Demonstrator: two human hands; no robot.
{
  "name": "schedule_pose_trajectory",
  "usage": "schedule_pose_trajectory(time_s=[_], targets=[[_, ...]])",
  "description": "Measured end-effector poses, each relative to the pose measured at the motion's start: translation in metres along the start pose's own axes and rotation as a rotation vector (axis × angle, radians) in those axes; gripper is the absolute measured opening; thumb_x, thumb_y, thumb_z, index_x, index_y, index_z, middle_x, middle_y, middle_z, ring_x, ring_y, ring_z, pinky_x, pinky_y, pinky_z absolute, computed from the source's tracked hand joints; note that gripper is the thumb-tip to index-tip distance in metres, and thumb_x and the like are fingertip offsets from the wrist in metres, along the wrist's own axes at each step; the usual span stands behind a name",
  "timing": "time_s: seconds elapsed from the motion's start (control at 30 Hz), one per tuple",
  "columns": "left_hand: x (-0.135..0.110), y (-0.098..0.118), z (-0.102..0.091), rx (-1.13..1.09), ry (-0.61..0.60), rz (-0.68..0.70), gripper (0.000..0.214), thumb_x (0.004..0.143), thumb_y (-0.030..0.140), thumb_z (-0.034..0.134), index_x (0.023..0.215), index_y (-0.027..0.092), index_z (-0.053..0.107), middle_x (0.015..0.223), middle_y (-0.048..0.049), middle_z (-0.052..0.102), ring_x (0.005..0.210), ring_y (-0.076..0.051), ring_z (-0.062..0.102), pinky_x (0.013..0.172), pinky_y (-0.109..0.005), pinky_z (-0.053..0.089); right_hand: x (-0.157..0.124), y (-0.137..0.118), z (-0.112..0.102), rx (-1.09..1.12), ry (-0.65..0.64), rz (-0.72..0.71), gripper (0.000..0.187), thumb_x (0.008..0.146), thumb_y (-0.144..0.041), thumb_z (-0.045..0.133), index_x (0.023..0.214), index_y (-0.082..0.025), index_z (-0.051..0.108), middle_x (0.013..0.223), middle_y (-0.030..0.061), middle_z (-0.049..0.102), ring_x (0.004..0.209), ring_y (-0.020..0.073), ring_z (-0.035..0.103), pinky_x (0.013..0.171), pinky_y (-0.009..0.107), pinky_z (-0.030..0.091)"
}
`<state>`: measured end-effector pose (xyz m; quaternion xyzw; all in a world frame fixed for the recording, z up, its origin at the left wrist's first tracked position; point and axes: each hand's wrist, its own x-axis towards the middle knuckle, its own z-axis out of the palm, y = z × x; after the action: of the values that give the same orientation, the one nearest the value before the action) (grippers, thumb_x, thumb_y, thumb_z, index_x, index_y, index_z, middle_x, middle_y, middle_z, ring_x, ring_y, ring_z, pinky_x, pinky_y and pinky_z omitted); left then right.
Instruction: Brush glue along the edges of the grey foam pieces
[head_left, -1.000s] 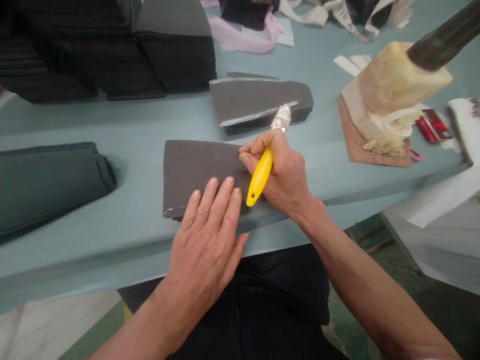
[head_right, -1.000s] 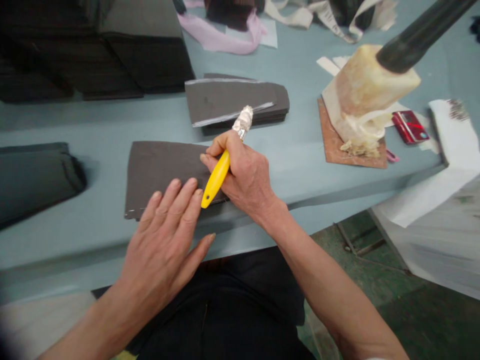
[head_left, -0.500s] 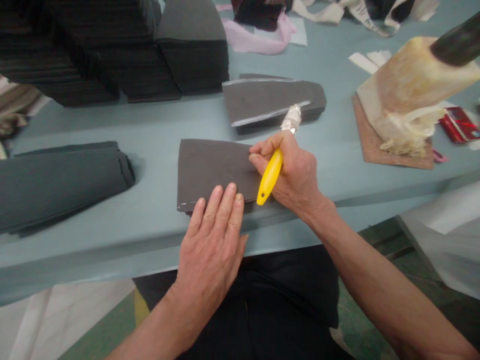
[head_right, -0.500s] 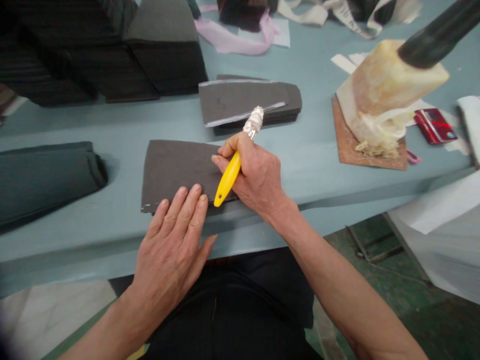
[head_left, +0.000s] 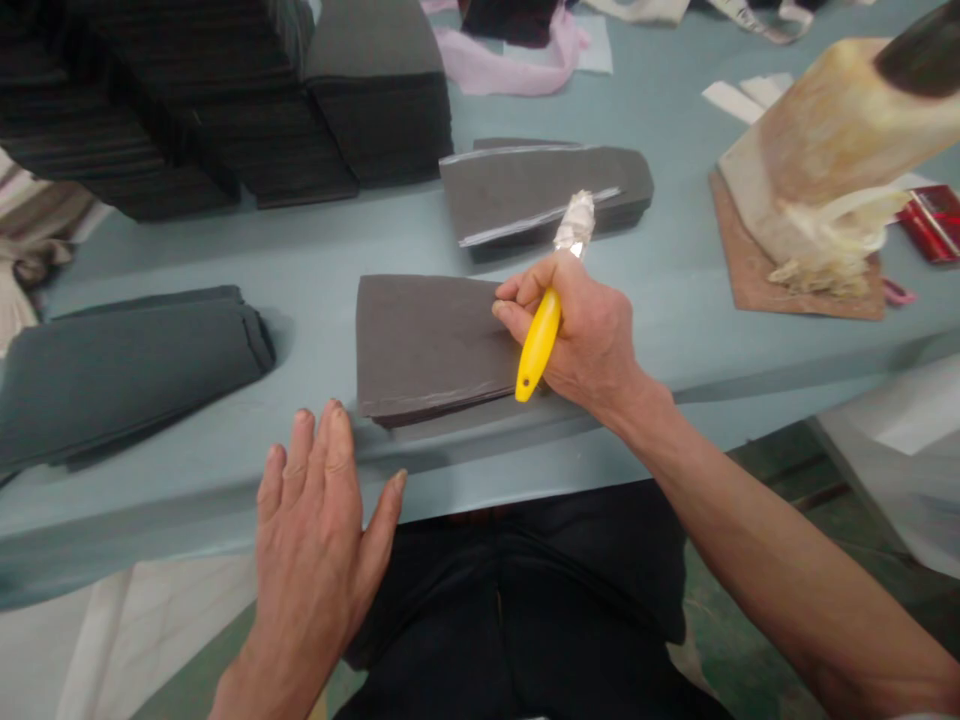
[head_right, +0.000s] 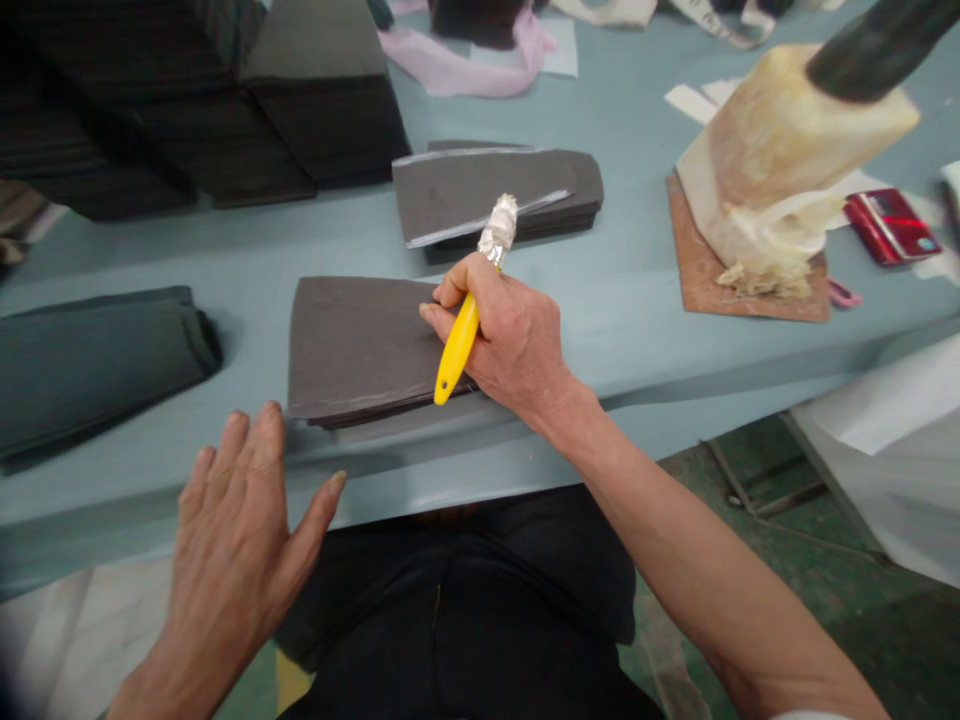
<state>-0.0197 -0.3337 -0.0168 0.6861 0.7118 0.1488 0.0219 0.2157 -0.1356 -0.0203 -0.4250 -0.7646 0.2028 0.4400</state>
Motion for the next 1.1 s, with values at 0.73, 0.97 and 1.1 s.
schedule_pose_trajectory(time_s=[0.73,0.97,1.1], targets=[[0.069,0.084,0.012,-0.239,0.174,0.484,0.020,0.105,0.023,0.057,0.122,0.016,0.062,0.142,-0.0150,0.072,0.142,-0.028,0.064,0.122,-0.046,0.054,0.000,0.000,0.000,0.010,0.008,0.046,0.021,0.097,-0.045,0.067,0.095,-0.026,0.059,0.093,-0.0001,0.081,0.084,0.0187,0.078,0.079,0.032,0.056],[0.050,0.071,0.023,-0.058,0.178,0.491,0.044,0.106,0.025,0.052,0.147,0.010,0.052,0.157,-0.0133,0.062,0.149,-0.028,0.058,0.130,-0.041,0.041,0.000,-0.003,-0.001,0.020,0.006,0.040,0.020,0.097,-0.044,0.065,0.093,-0.026,0.055,0.097,0.0013,0.081,0.090,0.0191,0.079,0.081,0.033,0.057],[0.040,0.062,0.022,-0.001,0.173,0.434,0.053,0.104,0.027,0.057,0.153,0.008,0.049,0.163,-0.0133,0.056,0.153,-0.029,0.053,0.138,-0.040,0.023,0.000,-0.003,-0.001,0.021,-0.008,0.044,0.021,0.097,-0.044,0.065,0.093,-0.026,0.054,0.098,0.0019,0.081,0.092,0.0197,0.079,0.083,0.034,0.058]])
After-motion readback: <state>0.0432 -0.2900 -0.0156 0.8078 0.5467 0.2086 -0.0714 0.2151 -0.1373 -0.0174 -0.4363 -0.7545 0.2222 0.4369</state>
